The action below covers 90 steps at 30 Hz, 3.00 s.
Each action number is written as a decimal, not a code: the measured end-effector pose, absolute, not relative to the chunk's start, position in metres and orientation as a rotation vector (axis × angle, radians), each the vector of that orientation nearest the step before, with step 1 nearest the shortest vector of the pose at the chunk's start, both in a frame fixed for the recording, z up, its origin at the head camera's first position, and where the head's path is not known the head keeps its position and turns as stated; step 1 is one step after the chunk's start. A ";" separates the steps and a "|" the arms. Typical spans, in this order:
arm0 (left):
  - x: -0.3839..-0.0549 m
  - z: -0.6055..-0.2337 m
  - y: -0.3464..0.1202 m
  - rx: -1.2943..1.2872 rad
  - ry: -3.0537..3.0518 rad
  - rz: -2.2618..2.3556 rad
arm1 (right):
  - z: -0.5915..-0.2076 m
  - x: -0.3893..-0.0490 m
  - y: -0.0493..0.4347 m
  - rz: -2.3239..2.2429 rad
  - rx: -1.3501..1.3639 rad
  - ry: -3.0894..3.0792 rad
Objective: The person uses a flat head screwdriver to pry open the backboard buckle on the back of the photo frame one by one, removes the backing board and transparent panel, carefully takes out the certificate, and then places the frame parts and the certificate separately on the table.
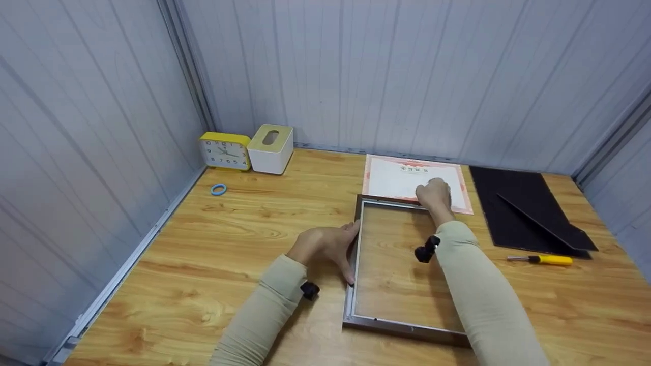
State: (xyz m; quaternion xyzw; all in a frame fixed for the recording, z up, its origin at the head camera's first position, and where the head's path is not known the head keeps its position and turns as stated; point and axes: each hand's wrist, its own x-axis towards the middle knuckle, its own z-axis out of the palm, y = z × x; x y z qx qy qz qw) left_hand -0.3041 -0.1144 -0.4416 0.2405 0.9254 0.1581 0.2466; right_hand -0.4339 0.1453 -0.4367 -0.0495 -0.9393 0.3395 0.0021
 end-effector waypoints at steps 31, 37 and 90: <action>-0.299 -0.437 -0.108 0.602 2.548 0.337 | -0.447 -0.435 0.173 0.752 0.560 -3.303; -0.297 -0.435 -0.107 0.598 2.545 0.301 | -0.447 -0.435 0.174 0.779 0.557 -3.308; -0.298 -0.435 -0.107 0.676 2.561 0.319 | -0.405 -0.360 0.236 0.864 0.527 -3.276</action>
